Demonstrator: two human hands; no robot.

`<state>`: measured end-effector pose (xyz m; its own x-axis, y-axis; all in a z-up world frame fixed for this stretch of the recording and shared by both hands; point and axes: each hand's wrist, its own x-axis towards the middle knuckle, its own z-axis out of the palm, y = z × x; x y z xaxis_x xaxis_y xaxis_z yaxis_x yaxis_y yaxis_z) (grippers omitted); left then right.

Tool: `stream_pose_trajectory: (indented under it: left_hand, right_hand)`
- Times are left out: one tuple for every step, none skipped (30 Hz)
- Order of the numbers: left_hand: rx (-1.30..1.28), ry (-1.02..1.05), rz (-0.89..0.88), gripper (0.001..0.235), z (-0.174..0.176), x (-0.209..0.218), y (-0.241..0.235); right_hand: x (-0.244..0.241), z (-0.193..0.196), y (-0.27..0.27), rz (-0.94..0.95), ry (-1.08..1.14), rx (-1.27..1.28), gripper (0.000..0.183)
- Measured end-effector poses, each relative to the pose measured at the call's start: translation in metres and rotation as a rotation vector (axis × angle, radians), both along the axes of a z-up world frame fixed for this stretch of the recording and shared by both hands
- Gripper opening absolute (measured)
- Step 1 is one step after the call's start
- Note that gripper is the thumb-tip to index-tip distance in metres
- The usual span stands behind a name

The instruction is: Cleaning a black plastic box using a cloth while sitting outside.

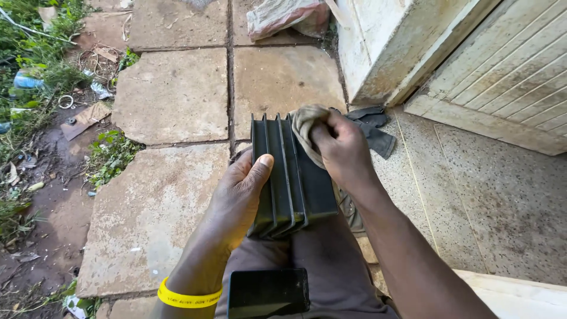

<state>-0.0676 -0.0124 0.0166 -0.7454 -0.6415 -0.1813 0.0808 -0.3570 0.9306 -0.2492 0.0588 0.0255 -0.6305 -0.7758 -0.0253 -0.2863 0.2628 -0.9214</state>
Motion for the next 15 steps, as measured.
stream_pose_trajectory:
  left_hand:
    - [-0.001, 0.017, 0.003, 0.038, -0.003, -0.003, 0.002]
    - [-0.006, 0.031, 0.017, 0.037, -0.005, -0.003, 0.002]
    - [-0.008, 0.033, 0.028, 0.037, -0.006, -0.005, 0.001]
    - [-0.036, 0.027, 0.025, 0.037, -0.007, -0.005, 0.001]
    - [-0.064, 0.021, 0.021, 0.036, -0.009, -0.005, 0.002]
    - [-0.062, 0.025, 0.017, 0.036, -0.004, -0.004, 0.003]
    - [-0.115, -0.014, -0.002, 0.036, 0.001, -0.003, 0.005]
    - [-0.165, -0.047, -0.028, 0.036, 0.005, -0.004, 0.007]
    - [-0.162, -0.039, -0.039, 0.036, 0.005, -0.004, 0.01]
    - [-0.192, -0.023, -0.041, 0.035, 0.005, -0.004, 0.011]
    - [-0.221, -0.008, -0.042, 0.034, 0.006, -0.003, 0.011]
    - [-0.224, -0.002, -0.037, 0.034, 0.006, -0.003, 0.012]
    - [-0.226, -0.002, -0.039, 0.032, 0.005, -0.002, 0.013]
    - [-0.223, -0.009, -0.04, 0.03, 0.005, 0.0, 0.016]
    - [-0.219, -0.012, -0.033, 0.03, 0.008, 0.005, 0.019]
  right_hand:
    - [0.001, -0.004, 0.009, 0.041, -0.12, -0.08, 0.024]
    - [0.003, -0.008, 0.015, 0.093, -0.243, -0.161, 0.024]
    - [0.007, -0.002, 0.02, 0.104, -0.242, -0.162, 0.024]
    - [0.012, 0.003, 0.025, 0.159, -0.288, -0.269, 0.03]
    - [0.016, 0.008, 0.031, 0.215, -0.334, -0.376, 0.047]
    - [0.016, 0.006, 0.029, 0.211, -0.33, -0.374, 0.047]
    - [0.015, 0.004, 0.028, 0.219, -0.037, -0.266, 0.045]
    - [0.013, 0.003, 0.029, 0.217, 0.258, -0.15, 0.043]
    - [0.011, 0.01, 0.025, 0.206, 0.266, -0.143, 0.043]
    - [0.009, 0.018, 0.018, 0.236, 0.242, -0.076, 0.048]
    - [0.008, 0.026, 0.011, 0.265, 0.219, -0.009, 0.053]
    - [0.004, 0.028, 0.007, 0.27, 0.225, -0.011, 0.053]
    - [0.0, 0.031, 0.003, 0.301, 0.271, -0.008, 0.048]
    - [-0.002, 0.032, 0.0, 0.336, 0.309, 0.0, 0.044]
    - [-0.004, 0.029, -0.002, 0.343, 0.307, 0.002, 0.044]
